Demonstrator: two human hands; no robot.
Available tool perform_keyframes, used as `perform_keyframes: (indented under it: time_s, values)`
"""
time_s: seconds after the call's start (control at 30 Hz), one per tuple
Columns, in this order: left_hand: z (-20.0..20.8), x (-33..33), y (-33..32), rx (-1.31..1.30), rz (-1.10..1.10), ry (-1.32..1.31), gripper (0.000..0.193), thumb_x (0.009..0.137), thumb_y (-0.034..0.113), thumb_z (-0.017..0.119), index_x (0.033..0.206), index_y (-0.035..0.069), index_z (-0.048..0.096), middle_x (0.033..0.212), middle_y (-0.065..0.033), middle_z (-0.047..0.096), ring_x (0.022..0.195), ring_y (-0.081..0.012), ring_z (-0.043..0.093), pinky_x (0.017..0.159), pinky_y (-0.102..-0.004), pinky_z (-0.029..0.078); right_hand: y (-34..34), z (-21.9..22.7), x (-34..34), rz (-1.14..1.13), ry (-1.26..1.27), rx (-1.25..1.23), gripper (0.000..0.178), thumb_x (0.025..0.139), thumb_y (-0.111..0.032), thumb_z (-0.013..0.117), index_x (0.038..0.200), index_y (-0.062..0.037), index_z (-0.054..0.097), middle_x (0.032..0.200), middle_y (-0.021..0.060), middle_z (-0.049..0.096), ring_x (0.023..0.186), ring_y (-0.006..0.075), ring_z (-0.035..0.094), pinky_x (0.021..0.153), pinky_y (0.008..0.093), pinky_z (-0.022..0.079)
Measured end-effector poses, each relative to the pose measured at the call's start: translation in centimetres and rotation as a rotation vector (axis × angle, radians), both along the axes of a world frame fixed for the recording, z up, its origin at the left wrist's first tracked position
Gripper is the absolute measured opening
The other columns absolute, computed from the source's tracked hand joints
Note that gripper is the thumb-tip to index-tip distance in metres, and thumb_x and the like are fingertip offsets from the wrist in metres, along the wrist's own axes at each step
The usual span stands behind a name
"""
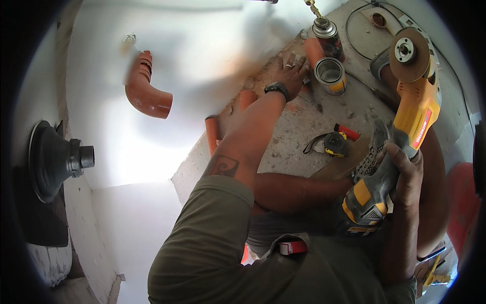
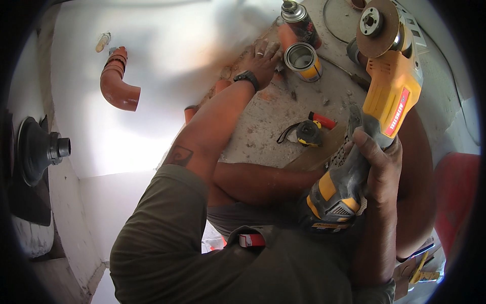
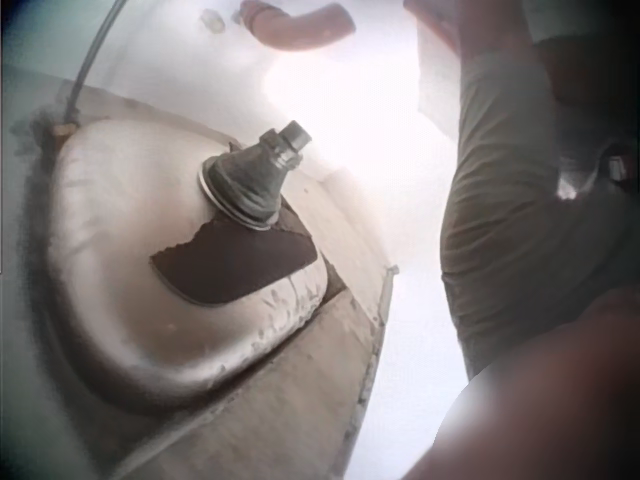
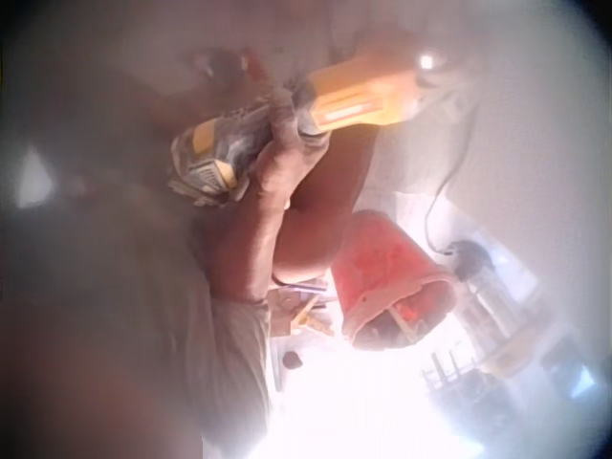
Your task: The person sits on the floor and assembles a section of orange PVC plumbing. They apply solvent cement to the ends of pipes and fittings, then connect them to form a drain assembly. The person uses a marker to measure and mark a pipe, then uses an angle grinder to cut it to size.
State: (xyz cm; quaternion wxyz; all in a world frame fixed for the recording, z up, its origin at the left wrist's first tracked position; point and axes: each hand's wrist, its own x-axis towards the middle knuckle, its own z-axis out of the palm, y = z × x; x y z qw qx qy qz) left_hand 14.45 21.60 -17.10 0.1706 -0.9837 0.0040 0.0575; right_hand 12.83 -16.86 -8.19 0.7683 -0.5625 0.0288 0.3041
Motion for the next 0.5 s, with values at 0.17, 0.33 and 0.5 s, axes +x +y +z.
perform_keyframes:
  time_s: [0.17,0.33,0.5]
  values:
    - [1.4,-6.0,0.0,-0.279,0.550,-0.149,0.075,0.085,0.023,0.070,0.150,0.006,0.036,0.156,-0.0247,0.030,0.144,-0.0429,0.035,0.121,-0.0529,0.025,0.0,-0.3,-0.3,0.013,-0.006,0.020,0.044,0.084,-0.028,0.079,0.111,-0.0002,0.057,0.079,0.0081,0.066,0.069,0.0154,0.067,0.067,0.0297,0.055]
    - [3.9,-17.8,5.4,-0.240,1.143,-0.008,0.096,0.081,0.050,0.076,0.150,-0.003,0.033,0.152,-0.0289,0.036,0.136,-0.0431,0.046,0.111,-0.0463,0.042,0.6,0.4,-1.0,0.053,-0.052,0.029,0.049,0.085,-0.034,0.082,0.110,-0.0009,0.057,0.079,0.0072,0.065,0.068,0.0155,0.067,0.066,0.0299,0.056]
    - [2.1,-23.3,6.4,-0.534,1.031,0.355,0.096,0.079,0.049,0.081,0.139,-0.011,0.038,0.138,-0.0318,0.054,0.128,-0.0407,0.057,0.105,-0.0422,0.047,2.0,0.9,-2.5,0.132,-0.086,-0.040,0.048,0.085,-0.036,0.081,0.110,-0.0019,0.059,0.081,0.0052,0.064,0.070,0.0135,0.066,0.067,0.0292,0.055]
